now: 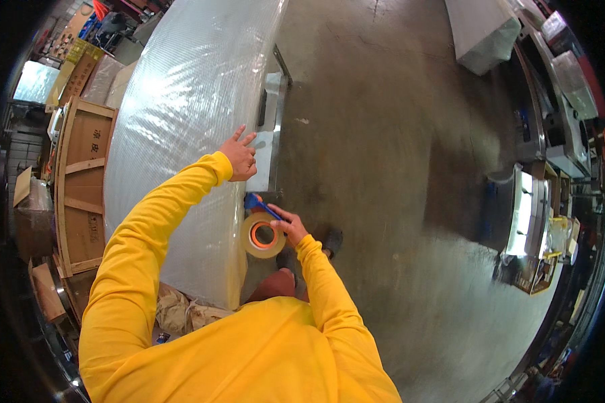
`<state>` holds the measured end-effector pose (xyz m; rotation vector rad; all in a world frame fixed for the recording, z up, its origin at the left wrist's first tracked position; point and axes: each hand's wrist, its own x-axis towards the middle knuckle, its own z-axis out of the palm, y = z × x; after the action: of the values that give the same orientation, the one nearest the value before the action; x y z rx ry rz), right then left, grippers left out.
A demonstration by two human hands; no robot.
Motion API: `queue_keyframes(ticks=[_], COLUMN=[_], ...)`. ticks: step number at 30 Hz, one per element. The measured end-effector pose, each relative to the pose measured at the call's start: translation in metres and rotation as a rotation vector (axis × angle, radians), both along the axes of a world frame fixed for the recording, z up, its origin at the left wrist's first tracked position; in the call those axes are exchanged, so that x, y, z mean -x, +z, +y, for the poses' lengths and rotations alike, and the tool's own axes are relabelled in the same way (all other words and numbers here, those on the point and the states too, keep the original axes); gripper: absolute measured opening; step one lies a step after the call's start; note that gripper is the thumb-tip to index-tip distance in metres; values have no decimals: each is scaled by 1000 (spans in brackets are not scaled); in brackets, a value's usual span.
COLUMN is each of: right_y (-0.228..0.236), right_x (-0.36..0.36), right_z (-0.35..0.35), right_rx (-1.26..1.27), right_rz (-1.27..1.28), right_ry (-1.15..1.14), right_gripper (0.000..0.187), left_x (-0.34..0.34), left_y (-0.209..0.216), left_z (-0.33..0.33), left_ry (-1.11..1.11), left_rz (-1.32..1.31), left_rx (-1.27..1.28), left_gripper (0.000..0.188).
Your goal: The person wraps a large rectangular item with bubble wrap and secures it with packing tape. They rotate the item to cover all sides, apply tape along the edges, and write dimensions on the wrapped surface with a marker.
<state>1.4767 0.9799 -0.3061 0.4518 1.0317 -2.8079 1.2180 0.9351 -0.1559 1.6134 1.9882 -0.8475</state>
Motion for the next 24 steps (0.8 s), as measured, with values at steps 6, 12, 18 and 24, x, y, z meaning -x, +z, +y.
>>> queue_keyframes(ticks=[6, 12, 18, 24], right_y=[-4, -2, -6, 6], right_x=[-44, -138, -208, -260], right_z=[-28, -102, -175, -229], right_rx=[-21, -39, -38, -88], right_rz=[-19, -35, -102, -159], right_ry=[-8, -8, -34, -142], right_gripper=[64, 58, 64, 62], left_x=[-50, -146, -212, -248], left_y=[-9, -25, -28, -17], left_z=[-60, -133, -184, -213], left_ry=[-32, -185, -244, -342], left_rz=[103, 42, -90, -232], left_rx=[-138, -82, 6, 50], left_gripper=[52, 51, 52, 52])
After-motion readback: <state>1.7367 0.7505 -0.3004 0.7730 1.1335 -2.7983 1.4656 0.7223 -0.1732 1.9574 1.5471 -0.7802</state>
